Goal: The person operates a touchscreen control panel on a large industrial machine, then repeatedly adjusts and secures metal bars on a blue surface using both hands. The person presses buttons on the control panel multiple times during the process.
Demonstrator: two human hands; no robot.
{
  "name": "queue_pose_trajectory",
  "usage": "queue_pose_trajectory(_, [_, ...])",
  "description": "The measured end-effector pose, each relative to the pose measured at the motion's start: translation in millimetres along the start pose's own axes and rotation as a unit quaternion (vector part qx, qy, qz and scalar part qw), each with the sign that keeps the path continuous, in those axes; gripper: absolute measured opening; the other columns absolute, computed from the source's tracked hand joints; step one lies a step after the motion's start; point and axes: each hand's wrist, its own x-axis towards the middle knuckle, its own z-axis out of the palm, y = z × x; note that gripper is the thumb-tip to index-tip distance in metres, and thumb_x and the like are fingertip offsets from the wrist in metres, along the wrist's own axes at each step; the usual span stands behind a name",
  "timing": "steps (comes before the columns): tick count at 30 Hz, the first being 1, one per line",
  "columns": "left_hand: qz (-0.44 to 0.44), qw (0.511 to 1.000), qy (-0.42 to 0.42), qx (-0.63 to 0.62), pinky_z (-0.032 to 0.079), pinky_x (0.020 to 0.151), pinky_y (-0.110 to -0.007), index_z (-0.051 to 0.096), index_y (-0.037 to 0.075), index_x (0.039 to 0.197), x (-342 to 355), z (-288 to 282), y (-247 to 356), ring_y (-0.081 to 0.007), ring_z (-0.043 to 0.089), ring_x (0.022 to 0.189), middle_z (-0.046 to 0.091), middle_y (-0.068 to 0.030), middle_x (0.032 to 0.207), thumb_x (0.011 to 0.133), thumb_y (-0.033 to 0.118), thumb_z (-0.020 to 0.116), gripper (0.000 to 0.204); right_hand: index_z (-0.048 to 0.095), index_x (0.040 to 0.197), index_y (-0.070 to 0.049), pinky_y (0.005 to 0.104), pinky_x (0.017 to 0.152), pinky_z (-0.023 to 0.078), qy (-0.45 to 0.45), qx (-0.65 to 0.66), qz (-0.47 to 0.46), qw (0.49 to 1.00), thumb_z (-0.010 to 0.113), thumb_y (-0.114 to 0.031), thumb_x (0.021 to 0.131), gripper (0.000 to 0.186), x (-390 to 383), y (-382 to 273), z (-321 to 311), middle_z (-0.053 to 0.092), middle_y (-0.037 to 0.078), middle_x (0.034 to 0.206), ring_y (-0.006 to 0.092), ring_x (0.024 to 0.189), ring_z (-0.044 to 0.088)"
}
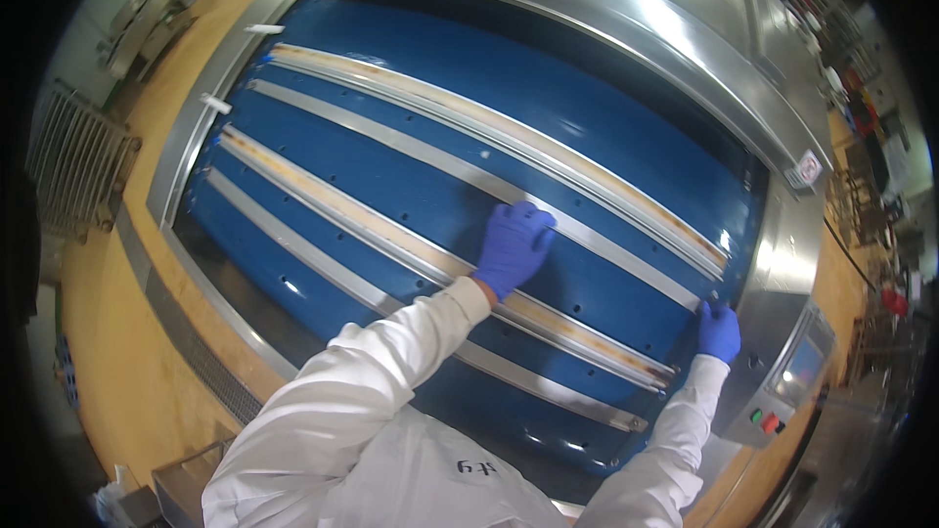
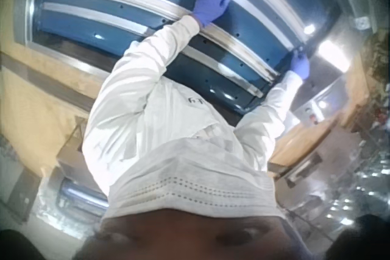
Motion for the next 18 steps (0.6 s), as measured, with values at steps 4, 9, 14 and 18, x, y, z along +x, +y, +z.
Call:
queue_pose_trajectory(4, [-0.006, 1.0, -0.002, -0.027, 0.045, 0.081, -0.043, 0.066, 0.017, 0.096, 1.8, -0.1, 6.8, -0.0305, 0.054, 0.089, 0.06, -0.0079, 0.098, 0.083, 0.021, 0.066, 0.013, 0.071, 0.097, -0.004, 0.0502, 0.081, 0.05, -0.073, -0.011, 0.03, 0.997, 0.057, -0.038, 0.092, 0.038, 29.2, 27.2, 32.6, 0.067, 0.026, 0.1, 0.044, 0.095, 0.064])
queue_pose_trajectory(9, [-0.007, 0.998, 0.018, -0.056, 0.049, 0.079, -0.043, 0.067, 0.015, 0.093, 4.5, -8.6, 11.2, -0.0312, 0.056, 0.09, 0.061, -0.0087, 0.098, 0.082, 0.019, 0.067, 0.012, 0.068, 0.087, 0.002, 0.0414, 0.067, 0.05, -0.127, 0.137, 0.095, 0.978, 0.057, -0.04, 0.093, 0.044, 52.2, 68.2, 46.2, 0.069, 0.019, 0.08, 0.0324, 0.071, 0.066])
queue_pose_trajectory(14, [-0.024, 0.996, 0.031, -0.078, 0.049, 0.079, -0.043, 0.068, 0.015, 0.093, 2.9, -9.3, 7.3, -0.0319, 0.057, 0.09, 0.061, -0.0098, 0.099, 0.081, 0.017, 0.068, 0.013, 0.069, 0.09, -0.002, 0.0349, 0.072, 0.049, -0.048, 0.132, -0.045, 0.989, 0.076, -0.029, 0.085, 0.029, 20.6, 28.9, 8.8, 0.07, 0.012, 0.082, 0.0201, 0.077, 0.065])
queue_pose_trajectory(18, [-0.022, 0.996, 0.028, -0.08, 0.049, 0.08, -0.043, 0.067, 0.014, 0.093, 3.1, -6.9, 7.3, -0.032, 0.056, 0.09, 0.061, -0.0101, 0.099, 0.08, 0.016, 0.068, 0.013, 0.069, 0.096, -0.007, 0.0389, 0.08, 0.051, -0.048, 0.071, -0.067, 0.994, 0.074, -0.034, 0.086, 0.03, 7.8, 12.8, -10.8, 0.071, 0.014, 0.096, 0.029, 0.09, 0.068])
